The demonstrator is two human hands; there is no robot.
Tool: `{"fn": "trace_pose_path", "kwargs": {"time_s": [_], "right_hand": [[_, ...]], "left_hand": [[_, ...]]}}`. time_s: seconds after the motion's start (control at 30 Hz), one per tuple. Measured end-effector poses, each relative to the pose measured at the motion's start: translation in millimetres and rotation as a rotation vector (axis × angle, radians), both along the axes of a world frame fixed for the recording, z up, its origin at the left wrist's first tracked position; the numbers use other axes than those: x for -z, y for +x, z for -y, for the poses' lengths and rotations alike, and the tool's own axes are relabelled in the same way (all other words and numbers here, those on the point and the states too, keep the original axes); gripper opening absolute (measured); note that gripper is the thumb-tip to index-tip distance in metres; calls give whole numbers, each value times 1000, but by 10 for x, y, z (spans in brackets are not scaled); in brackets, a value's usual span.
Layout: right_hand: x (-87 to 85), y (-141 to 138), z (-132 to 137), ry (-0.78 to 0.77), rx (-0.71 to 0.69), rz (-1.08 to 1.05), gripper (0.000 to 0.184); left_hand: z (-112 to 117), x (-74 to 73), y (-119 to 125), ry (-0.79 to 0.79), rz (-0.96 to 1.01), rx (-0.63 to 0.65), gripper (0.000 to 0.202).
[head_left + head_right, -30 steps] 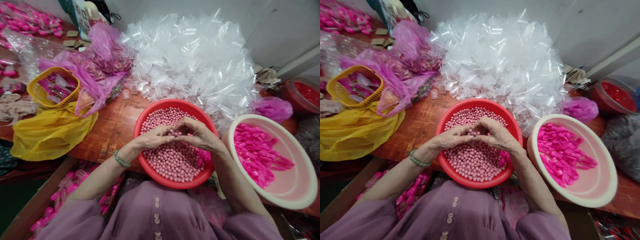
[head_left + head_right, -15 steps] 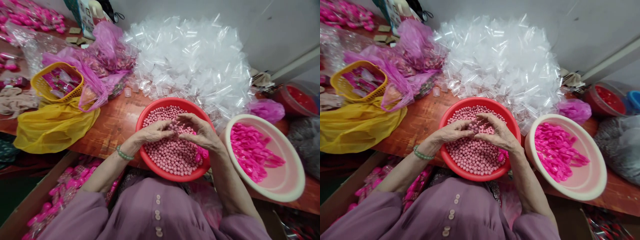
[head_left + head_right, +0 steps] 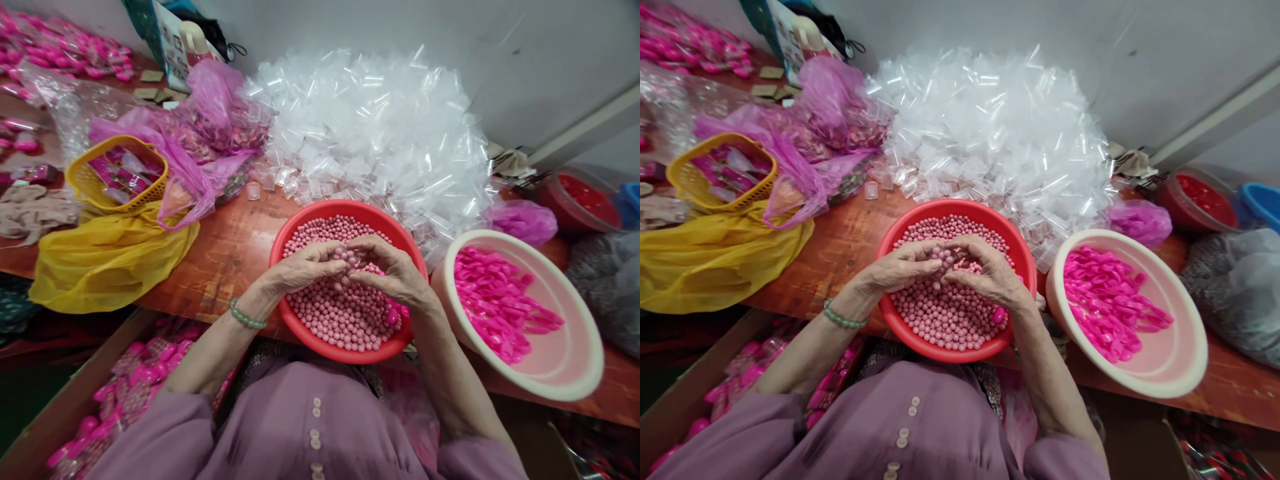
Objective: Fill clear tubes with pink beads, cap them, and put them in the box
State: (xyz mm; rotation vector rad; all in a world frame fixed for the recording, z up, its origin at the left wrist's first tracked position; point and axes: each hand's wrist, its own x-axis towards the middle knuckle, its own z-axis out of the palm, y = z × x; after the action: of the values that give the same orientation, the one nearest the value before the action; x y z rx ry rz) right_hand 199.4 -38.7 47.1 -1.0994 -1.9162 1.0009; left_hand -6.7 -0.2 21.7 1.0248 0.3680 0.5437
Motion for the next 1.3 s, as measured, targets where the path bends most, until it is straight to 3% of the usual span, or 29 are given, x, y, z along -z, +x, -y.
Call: {"fn": "trace_pose_path", "kwargs": {"time_s": [0.27,0.43,0.57,0.7,0.77,1.0,1.13,1.23,1.3], "right_hand": [[-41,-46,-60,63,-54,-8,12],[-3,-50,4,-15,26,-46,18],[-1,213,98,13,175,127,34],[2,577,170,79,475,304,23],[20,675,182,99,548,414,20],[158,625,79,36,314,918,34],[202,593,-20,16,137,1074,34],[221,646,-35,40,144,1113,26],[216,699,-12,91,201,1028,21]], "left_hand": [[-19,68,10,-3,2,75,38],[-23,85,-28,29,-23,-56,30],[12,-20,-98,67,-10,-220,26],[64,-124,-111,168,-82,-209,23],[81,-147,-93,185,-87,-230,22],[103,-104,-23,123,-95,-216,21],[99,-12,-12,59,-68,-267,24],[105,39,-5,-10,-69,-283,27],[128,47,19,-57,-75,-296,30]]}}
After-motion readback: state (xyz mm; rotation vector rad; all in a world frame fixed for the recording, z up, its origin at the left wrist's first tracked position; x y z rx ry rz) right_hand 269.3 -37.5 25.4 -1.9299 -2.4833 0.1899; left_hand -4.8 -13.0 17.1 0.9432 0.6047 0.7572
